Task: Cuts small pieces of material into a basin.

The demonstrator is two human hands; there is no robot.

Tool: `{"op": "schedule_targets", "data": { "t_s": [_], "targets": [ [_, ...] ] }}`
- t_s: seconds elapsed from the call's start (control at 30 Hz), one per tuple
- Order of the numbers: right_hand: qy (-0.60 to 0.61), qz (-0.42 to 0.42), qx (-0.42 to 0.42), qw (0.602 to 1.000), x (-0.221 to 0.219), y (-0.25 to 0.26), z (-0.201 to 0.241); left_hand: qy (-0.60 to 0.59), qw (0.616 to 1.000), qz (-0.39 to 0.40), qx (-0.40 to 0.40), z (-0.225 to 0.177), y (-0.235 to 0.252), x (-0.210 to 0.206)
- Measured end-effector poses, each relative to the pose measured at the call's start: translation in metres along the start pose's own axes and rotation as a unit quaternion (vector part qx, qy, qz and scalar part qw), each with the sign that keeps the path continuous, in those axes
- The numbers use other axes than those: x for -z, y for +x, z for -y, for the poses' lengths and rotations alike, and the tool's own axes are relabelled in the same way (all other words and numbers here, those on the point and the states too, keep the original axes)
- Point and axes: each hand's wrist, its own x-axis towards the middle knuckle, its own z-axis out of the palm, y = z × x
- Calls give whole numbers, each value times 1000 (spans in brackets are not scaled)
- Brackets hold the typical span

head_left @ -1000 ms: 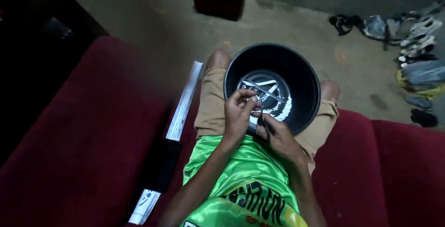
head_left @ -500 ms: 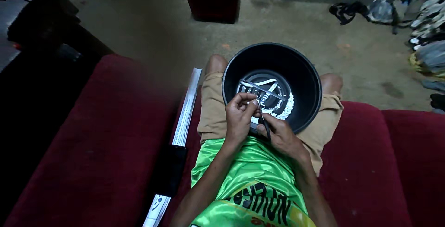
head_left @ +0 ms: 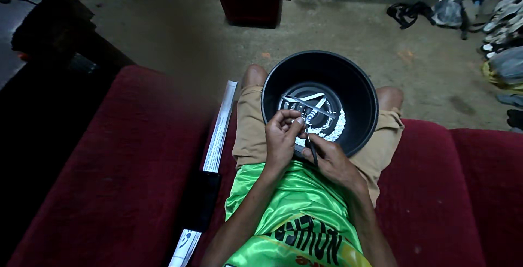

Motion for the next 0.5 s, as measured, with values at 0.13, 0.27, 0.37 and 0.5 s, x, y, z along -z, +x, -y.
{"op": "schedule_targets", "data": {
  "t_s": [0.13, 0.27, 0.37, 0.5],
  "targets": [
    [-13, -5, 1, 1000, 0, 0, 0, 14, 1000, -1, -5, 0, 0, 0],
    [-19, -14, 0, 1000, -1, 0, -2, 26, 1000, 4, -8, 0, 0, -1],
    [-12, -19, 1, 1000, -1, 1, -3, 29, 1000, 7, -8, 0, 0, -1],
    [-6, -21, 2, 1000, -1, 1, -5, 33, 999, 9, -13, 1, 2, 3]
  ]
}}
